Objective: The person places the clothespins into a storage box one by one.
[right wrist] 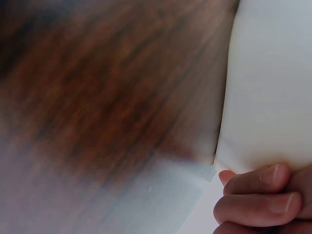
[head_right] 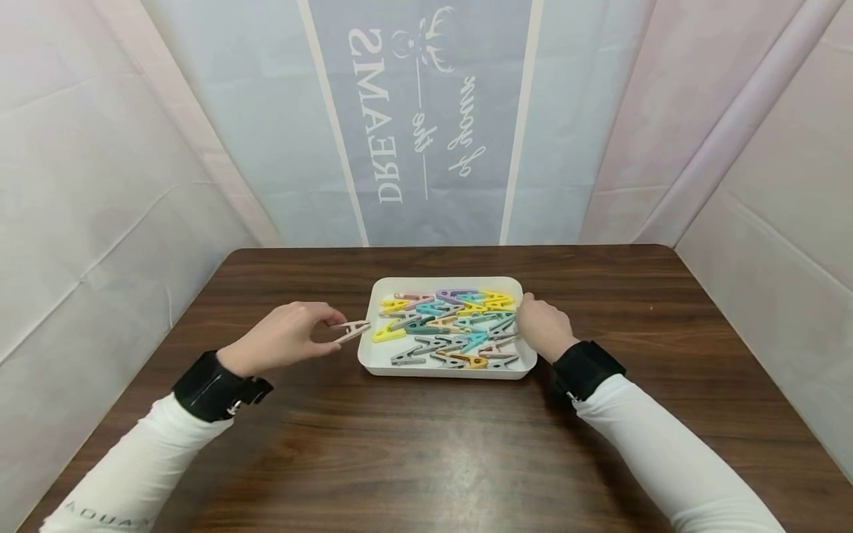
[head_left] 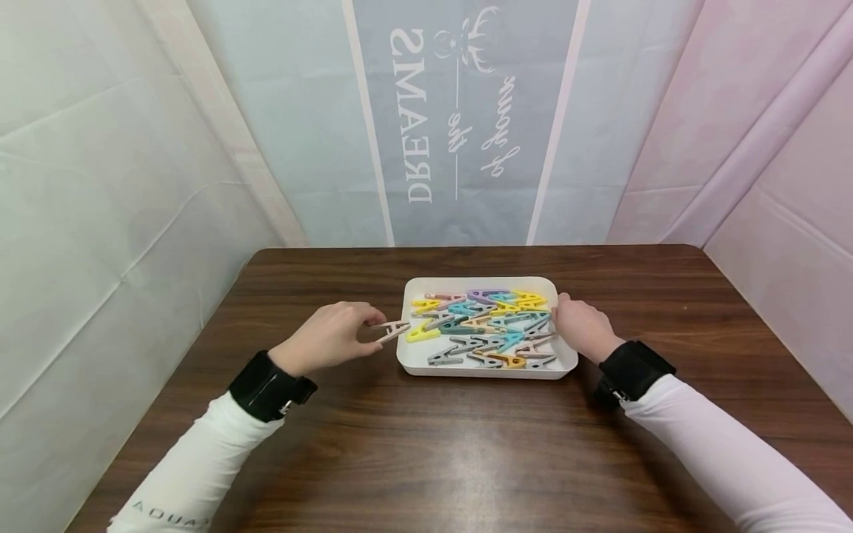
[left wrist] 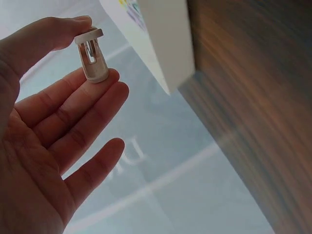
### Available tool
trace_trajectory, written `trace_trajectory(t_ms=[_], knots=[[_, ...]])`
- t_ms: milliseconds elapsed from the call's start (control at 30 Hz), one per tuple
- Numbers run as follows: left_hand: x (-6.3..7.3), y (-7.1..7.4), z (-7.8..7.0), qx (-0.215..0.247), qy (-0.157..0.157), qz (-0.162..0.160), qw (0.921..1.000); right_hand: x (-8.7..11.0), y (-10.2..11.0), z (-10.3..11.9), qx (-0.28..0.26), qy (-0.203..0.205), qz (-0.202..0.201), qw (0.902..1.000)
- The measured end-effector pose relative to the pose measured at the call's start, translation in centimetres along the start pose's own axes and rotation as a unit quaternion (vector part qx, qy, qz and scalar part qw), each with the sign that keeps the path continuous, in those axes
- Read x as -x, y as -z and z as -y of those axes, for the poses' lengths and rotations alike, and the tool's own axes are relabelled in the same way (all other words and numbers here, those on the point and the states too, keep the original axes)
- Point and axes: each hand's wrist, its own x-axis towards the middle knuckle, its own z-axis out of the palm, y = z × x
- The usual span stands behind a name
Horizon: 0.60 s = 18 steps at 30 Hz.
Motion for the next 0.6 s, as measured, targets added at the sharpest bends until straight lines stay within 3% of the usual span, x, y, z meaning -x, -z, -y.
trace_trajectory(t_ms=[267, 600], knots=[[-3.3, -0.6, -2.0, -0.044, -0.027, 0.043, 0.9978, 0.1, 0.0, 0.0, -0.006, -0.005, 0.007, 0.9999], [-5.9, -3.1, -2.6, -0.085, -0.027, 0.118, 0.989, 0.1, 0.0, -0.1, -0.009, 0.002, 0.004, 0.9999]])
